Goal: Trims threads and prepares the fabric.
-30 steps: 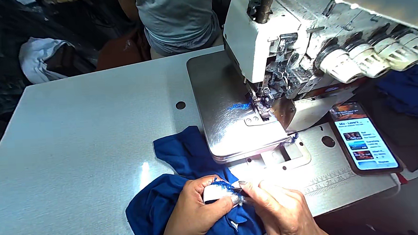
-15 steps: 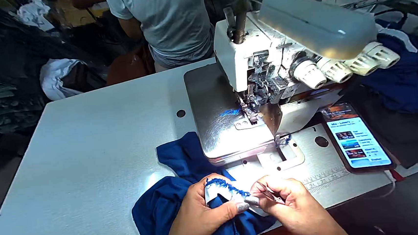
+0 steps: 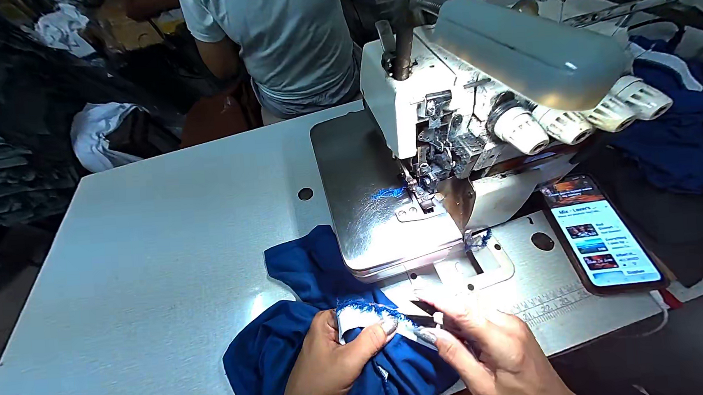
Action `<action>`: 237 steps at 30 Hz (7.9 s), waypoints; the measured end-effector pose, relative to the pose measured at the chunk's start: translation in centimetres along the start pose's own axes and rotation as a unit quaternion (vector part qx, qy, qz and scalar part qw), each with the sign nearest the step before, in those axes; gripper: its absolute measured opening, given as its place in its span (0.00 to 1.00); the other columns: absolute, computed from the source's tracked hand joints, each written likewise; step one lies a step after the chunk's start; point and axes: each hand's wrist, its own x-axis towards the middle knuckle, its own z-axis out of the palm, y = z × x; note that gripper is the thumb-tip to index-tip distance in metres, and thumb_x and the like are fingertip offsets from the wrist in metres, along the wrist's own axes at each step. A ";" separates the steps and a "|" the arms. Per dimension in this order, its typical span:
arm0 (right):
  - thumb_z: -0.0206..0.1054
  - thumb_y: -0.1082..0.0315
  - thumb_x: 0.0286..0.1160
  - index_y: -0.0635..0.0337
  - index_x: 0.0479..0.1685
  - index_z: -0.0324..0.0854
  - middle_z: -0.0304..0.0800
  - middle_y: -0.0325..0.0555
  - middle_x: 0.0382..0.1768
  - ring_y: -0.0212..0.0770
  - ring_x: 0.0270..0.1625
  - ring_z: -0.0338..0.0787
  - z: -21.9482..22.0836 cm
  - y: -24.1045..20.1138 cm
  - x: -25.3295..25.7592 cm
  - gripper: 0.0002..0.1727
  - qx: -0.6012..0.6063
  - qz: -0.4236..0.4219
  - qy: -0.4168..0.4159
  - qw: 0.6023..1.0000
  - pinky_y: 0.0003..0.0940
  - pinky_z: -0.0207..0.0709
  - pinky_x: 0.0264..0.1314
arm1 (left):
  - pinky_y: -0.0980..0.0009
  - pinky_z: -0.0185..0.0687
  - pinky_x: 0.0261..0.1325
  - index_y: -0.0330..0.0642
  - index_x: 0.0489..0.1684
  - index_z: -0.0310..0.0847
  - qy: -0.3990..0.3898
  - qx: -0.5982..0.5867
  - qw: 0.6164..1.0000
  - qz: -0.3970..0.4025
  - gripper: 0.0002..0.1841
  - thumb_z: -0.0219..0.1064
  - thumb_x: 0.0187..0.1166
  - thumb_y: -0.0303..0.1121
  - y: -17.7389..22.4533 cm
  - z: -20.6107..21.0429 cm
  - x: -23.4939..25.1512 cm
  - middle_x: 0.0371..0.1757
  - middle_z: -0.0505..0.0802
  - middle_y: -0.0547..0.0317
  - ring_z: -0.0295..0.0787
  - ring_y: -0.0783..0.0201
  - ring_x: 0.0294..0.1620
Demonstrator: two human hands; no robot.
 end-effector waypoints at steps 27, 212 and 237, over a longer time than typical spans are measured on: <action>0.57 0.60 0.87 0.50 0.60 0.90 0.83 0.40 0.27 0.33 0.27 0.81 1.5 0.1 -1.0 0.16 -0.037 -0.056 0.001 0.998 0.25 0.73 0.27 | 0.79 0.90 0.45 0.45 0.29 0.91 -0.014 0.020 1.000 0.019 0.08 0.82 0.56 0.28 -0.3 -0.2 0.0 0.29 0.95 0.67 0.93 0.77 0.34; 0.63 0.56 0.85 0.47 0.58 0.92 0.91 0.40 0.34 0.32 0.36 0.88 -1.8 -0.2 0.8 0.15 -0.043 -0.017 -0.059 0.997 0.27 0.79 0.38 | 0.75 0.91 0.48 0.38 0.34 0.94 -0.013 -0.136 0.990 0.039 0.07 0.80 0.60 0.22 -1.9 1.7 -0.5 0.35 0.96 0.60 0.94 0.72 0.38; 0.63 0.61 0.84 0.50 0.56 0.92 0.91 0.46 0.30 0.40 0.32 0.89 -1.8 -0.2 0.6 0.13 -0.021 -0.019 -0.060 0.998 0.35 0.80 0.35 | 0.74 0.92 0.49 0.37 0.36 0.94 -0.011 -0.155 0.987 0.032 0.08 0.79 0.60 0.21 -2.0 1.6 -0.6 0.36 0.97 0.57 0.95 0.71 0.38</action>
